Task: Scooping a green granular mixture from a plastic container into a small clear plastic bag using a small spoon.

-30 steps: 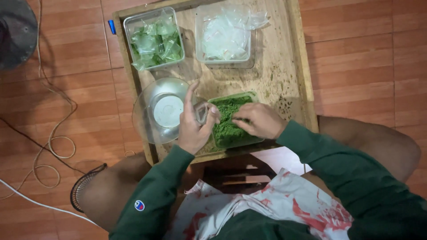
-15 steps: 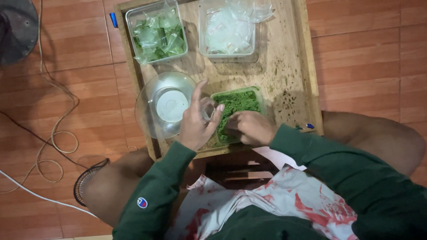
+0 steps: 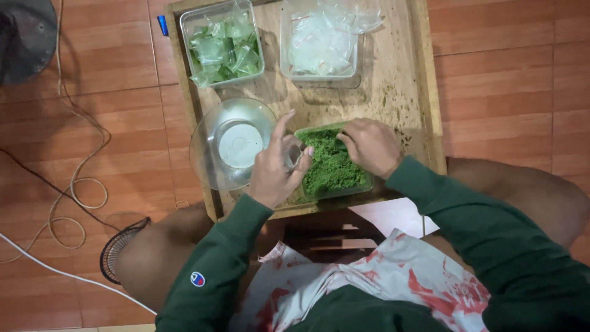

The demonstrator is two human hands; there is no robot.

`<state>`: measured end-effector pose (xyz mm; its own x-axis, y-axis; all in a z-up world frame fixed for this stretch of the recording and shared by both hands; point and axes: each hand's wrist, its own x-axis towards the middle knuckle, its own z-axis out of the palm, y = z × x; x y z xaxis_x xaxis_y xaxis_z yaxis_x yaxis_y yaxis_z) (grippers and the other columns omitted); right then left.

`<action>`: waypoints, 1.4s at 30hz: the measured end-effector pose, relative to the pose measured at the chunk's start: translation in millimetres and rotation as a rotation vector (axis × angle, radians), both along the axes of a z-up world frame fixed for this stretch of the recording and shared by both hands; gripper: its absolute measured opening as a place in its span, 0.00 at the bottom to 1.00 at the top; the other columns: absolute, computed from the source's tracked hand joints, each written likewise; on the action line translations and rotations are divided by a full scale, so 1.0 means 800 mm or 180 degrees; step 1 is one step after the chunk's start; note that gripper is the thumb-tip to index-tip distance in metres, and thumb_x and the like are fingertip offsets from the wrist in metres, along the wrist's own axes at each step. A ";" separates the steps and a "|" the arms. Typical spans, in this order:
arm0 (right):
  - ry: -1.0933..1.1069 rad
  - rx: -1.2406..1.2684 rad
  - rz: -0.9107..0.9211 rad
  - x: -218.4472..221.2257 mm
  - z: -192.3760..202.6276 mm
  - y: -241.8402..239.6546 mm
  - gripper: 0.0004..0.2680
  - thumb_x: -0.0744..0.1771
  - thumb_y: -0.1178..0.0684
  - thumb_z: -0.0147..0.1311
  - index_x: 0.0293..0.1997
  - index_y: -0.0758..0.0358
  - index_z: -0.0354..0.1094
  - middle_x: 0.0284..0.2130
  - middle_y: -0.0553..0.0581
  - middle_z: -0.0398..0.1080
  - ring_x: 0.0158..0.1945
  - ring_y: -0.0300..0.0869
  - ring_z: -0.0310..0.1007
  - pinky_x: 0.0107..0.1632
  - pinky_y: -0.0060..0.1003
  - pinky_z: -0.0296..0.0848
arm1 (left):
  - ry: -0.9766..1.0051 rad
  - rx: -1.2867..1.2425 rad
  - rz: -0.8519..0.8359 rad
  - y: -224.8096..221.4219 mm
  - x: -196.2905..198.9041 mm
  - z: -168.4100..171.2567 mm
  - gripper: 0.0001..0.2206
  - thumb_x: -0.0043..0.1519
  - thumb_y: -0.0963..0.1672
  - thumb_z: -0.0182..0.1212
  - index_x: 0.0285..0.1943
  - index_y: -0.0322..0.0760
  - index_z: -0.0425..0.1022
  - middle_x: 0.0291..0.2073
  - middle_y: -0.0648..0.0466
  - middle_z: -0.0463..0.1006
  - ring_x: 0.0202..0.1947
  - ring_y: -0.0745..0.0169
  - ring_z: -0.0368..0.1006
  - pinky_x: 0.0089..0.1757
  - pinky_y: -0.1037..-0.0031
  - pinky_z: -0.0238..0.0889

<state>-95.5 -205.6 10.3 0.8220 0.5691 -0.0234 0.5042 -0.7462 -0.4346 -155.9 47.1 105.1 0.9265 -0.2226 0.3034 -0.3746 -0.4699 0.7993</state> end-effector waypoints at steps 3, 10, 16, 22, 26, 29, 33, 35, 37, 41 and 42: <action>-0.0177 0.0349 0.0030 -0.001 0.039 0.006 0.09 0.72 0.48 0.53 0.44 0.62 0.77 0.35 0.57 0.77 0.43 0.52 0.80 0.43 0.44 0.80 | 0.0025 0.0050 -0.0009 -0.002 -0.002 0.004 0.29 0.69 0.44 0.57 0.76 0.29 0.49 0.33 0.45 0.83 0.19 0.51 0.74 0.25 0.65 0.74; 0.0512 0.0655 0.0744 -0.034 -0.025 0.015 0.07 0.69 0.61 0.51 0.47 0.71 0.75 0.33 0.68 0.76 0.42 0.62 0.78 0.45 0.54 0.79 | 0.0008 0.0099 -0.0043 -0.004 -0.001 0.001 0.29 0.69 0.45 0.56 0.76 0.30 0.50 0.34 0.46 0.83 0.19 0.50 0.75 0.26 0.63 0.76; 0.0941 0.0316 0.0281 -0.026 0.004 0.017 0.09 0.72 0.54 0.50 0.48 0.70 0.75 0.36 0.68 0.77 0.43 0.61 0.79 0.48 0.54 0.78 | 0.0015 0.0322 -0.0060 -0.002 0.000 0.000 0.28 0.69 0.44 0.57 0.76 0.32 0.49 0.36 0.47 0.84 0.21 0.52 0.76 0.26 0.65 0.76; 0.1036 0.0423 -0.0213 -0.010 0.021 0.011 0.09 0.73 0.50 0.51 0.44 0.63 0.77 0.31 0.59 0.78 0.38 0.54 0.80 0.42 0.48 0.80 | 0.0059 0.0304 -0.0063 0.002 0.000 0.004 0.30 0.69 0.44 0.58 0.77 0.32 0.48 0.37 0.47 0.84 0.21 0.53 0.77 0.26 0.66 0.77; 0.0911 0.0641 -0.0362 -0.006 0.020 0.009 0.08 0.70 0.52 0.56 0.35 0.64 0.76 0.23 0.62 0.73 0.30 0.58 0.76 0.35 0.49 0.75 | 0.0210 0.0505 -0.0069 0.002 0.001 0.004 0.30 0.68 0.44 0.60 0.77 0.34 0.49 0.37 0.46 0.84 0.25 0.49 0.79 0.30 0.63 0.78; 0.0907 0.0741 -0.0441 -0.006 0.030 0.009 0.09 0.71 0.52 0.55 0.33 0.64 0.75 0.20 0.59 0.71 0.26 0.54 0.73 0.33 0.46 0.73 | 0.0389 0.0649 -0.0092 0.001 0.002 0.010 0.32 0.67 0.44 0.61 0.77 0.34 0.48 0.37 0.46 0.84 0.26 0.48 0.80 0.30 0.61 0.78; 0.0830 0.0996 -0.0524 0.002 0.044 0.002 0.11 0.72 0.51 0.55 0.30 0.63 0.72 0.17 0.59 0.66 0.23 0.53 0.69 0.30 0.44 0.70 | 0.0736 0.0955 -0.0210 0.003 0.007 0.002 0.36 0.65 0.43 0.64 0.79 0.36 0.44 0.37 0.46 0.84 0.27 0.47 0.81 0.31 0.60 0.79; 0.0808 0.1309 -0.0587 0.011 0.022 -0.008 0.08 0.71 0.54 0.57 0.33 0.63 0.74 0.19 0.59 0.69 0.26 0.51 0.72 0.34 0.43 0.71 | 0.0921 0.1119 -0.0283 0.002 0.007 0.005 0.38 0.65 0.43 0.63 0.80 0.35 0.40 0.37 0.45 0.84 0.29 0.45 0.82 0.36 0.56 0.78; 0.0814 0.1612 -0.0662 0.011 0.024 -0.015 0.05 0.71 0.57 0.58 0.36 0.63 0.76 0.21 0.59 0.72 0.29 0.50 0.74 0.37 0.41 0.73 | 0.1136 0.1274 -0.0368 0.001 0.007 0.006 0.39 0.65 0.43 0.62 0.80 0.34 0.37 0.38 0.43 0.84 0.31 0.43 0.82 0.42 0.52 0.77; 0.1193 0.2425 -0.0965 0.005 0.062 -0.005 0.06 0.73 0.56 0.56 0.39 0.61 0.76 0.23 0.54 0.73 0.31 0.37 0.69 0.42 0.35 0.73 | 0.1212 0.1523 -0.0457 -0.003 0.008 0.007 0.42 0.65 0.43 0.64 0.81 0.33 0.35 0.38 0.43 0.84 0.34 0.42 0.83 0.48 0.48 0.71; 0.1361 0.2678 -0.1031 0.002 0.070 -0.001 0.06 0.73 0.56 0.54 0.40 0.61 0.75 0.24 0.52 0.73 0.33 0.35 0.69 0.43 0.33 0.73 | 0.1272 0.1516 -0.0469 -0.005 0.008 0.009 0.42 0.64 0.42 0.64 0.80 0.32 0.34 0.38 0.41 0.84 0.35 0.41 0.83 0.44 0.52 0.75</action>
<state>-93.7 -206.8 66.0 0.9570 0.2863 -0.0459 0.0085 -0.1859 -0.9825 -149.4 43.1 112.2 0.8971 -0.3815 -0.2228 -0.1787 -0.7746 0.6067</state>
